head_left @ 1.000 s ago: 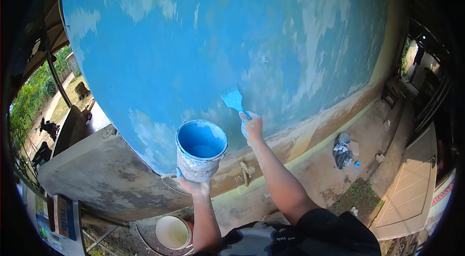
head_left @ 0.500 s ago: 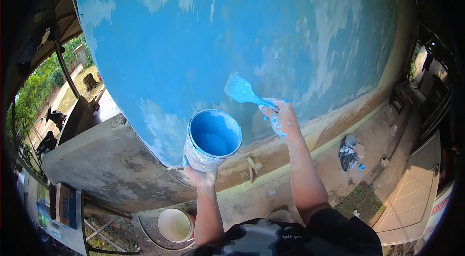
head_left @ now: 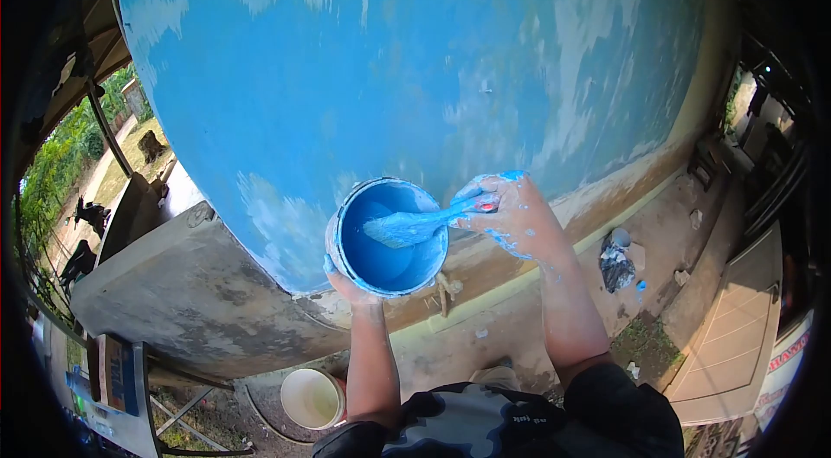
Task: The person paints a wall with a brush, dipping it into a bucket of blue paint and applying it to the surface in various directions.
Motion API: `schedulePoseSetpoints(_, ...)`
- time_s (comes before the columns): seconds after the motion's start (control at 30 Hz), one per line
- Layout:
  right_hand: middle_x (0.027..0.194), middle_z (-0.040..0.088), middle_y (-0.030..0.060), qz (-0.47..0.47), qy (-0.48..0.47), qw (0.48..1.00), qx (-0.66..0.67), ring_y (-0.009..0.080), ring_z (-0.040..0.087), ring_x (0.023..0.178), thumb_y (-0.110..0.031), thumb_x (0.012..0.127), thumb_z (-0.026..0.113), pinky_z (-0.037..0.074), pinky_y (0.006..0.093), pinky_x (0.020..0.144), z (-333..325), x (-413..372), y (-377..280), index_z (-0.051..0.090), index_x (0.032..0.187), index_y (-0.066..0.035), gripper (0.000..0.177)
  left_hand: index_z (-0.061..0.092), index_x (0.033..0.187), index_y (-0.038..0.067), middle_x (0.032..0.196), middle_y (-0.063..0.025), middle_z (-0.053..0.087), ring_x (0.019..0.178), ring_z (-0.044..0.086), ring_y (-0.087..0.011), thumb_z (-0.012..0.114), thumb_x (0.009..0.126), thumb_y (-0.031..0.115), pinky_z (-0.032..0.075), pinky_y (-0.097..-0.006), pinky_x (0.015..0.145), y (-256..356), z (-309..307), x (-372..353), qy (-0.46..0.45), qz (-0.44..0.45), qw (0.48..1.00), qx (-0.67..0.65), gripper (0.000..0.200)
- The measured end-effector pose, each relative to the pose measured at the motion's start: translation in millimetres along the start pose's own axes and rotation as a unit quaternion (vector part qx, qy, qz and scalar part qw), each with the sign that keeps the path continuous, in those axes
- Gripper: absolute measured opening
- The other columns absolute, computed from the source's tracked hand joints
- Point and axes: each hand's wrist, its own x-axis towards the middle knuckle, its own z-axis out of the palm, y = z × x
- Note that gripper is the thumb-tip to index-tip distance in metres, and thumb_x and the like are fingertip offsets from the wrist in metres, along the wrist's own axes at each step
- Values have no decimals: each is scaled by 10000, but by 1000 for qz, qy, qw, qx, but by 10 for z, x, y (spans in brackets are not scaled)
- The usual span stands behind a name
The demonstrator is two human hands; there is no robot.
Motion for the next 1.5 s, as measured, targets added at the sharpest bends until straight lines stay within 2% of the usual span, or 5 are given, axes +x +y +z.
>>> schedulePoseSetpoints(0.73,739,692,174,-91,-6,987,-132,391,570,656,-344,902,775,459,461,737,469,-27,93,753,1017,-32,333,551,1433,-8,1423,-195,612,1296,594,-352,447,1020,492,464,-498,1131,-27,76,-96,-3,9,1000,6,657)
schedulePoseSetpoints(0.83,851,711,252,-104,29,984,-140,470,633,736,-304,877,783,505,516,742,442,-64,105,748,995,39,365,455,1522,19,1504,-198,539,1340,550,-348,444,1029,526,439,-513,1152,-27,20,-115,-23,-1,999,29,707)
schedulePoseSetpoints(0.97,831,735,149,-1,59,993,105,277,661,693,-210,863,823,514,397,676,395,-102,241,757,1031,41,309,452,1531,38,1529,-183,518,1377,518,-353,444,1028,522,430,-529,1159,-49,51,-184,16,-30,999,2,698)
schedulePoseSetpoints(1.1,884,737,34,89,114,917,373,88,632,754,-88,870,823,503,256,668,379,-179,398,757,1055,47,238,432,1568,121,1596,-135,450,1437,453,-369,417,1021,549,384,-585,1179,-80,103,-290,46,-93,988,-116,695)
schedulePoseSetpoints(1.5,1063,757,98,0,93,955,281,145,697,950,19,902,763,557,301,864,474,-385,548,744,1114,61,217,340,1623,179,1692,-133,289,1521,316,-434,359,1011,602,285,-735,1173,-190,-101,-473,72,-153,977,-131,744)
